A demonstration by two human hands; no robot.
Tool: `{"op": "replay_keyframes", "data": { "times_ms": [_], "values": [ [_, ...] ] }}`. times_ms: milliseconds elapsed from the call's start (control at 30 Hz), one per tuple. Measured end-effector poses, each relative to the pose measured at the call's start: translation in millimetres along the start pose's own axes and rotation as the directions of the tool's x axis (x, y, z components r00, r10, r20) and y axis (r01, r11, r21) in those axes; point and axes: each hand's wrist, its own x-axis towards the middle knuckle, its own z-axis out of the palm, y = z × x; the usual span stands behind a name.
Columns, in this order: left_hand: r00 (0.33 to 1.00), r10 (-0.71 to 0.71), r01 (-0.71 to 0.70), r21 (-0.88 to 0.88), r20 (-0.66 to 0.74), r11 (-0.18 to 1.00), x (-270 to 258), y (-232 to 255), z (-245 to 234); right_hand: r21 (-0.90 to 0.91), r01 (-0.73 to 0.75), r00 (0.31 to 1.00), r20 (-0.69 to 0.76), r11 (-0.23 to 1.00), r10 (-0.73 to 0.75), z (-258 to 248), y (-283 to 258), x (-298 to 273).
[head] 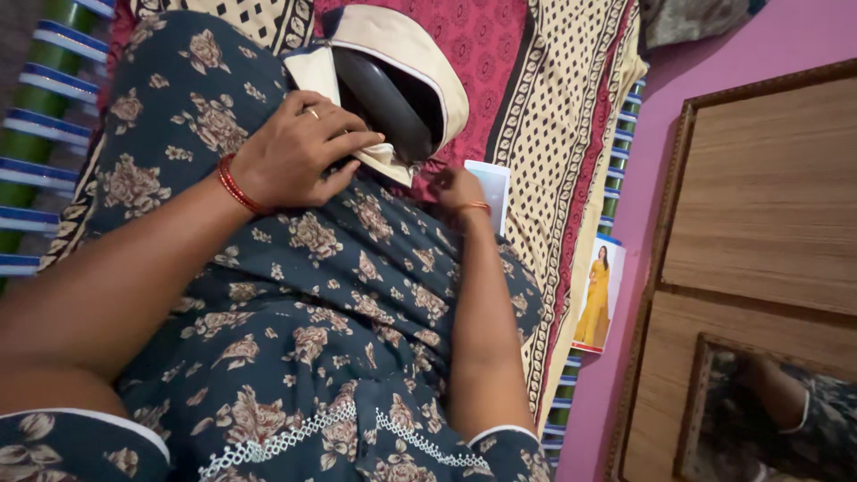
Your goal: The person disassembles and adjusts components of a safety helmet, including removing and handling the internal harness, and using metal wrenches to tighten or manipulate small fasteners on the helmet shell.
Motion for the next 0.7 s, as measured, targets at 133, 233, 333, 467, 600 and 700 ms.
{"op": "replay_keyframes", "data": {
  "times_ms": [133,233,333,467,600,700],
  "values": [
    [0.994,-0.063,0.056,-0.071,-0.093,0.996,-2,16,-3,0.609,0.036,0.981,-0.172,0.792,0.087,-43,-8,-46],
    [0.963,-0.257,0.211,-0.374,-0.076,0.903,-11,49,11,0.904,0.133,0.985,-0.167,0.407,0.05,-62,-40,-97],
    [0.863,-0.397,0.505,-0.548,0.313,0.667,-17,61,32,0.942,0.13,0.992,-0.125,0.309,-0.035,-58,-86,-130],
    [0.871,-0.435,0.455,-0.704,0.227,0.545,-26,54,53,0.962,0.096,0.993,-0.074,0.255,-0.096,-33,-124,-141],
    [0.855,-0.459,0.473,-0.73,0.243,0.494,-28,39,64,0.96,0.141,0.984,-0.11,0.242,-0.14,-13,-126,-126],
    [0.838,-0.48,0.487,-0.753,0.26,0.443,-33,39,76,0.931,0.187,0.972,-0.13,0.313,-0.195,-4,-116,-120]
  ]
}}
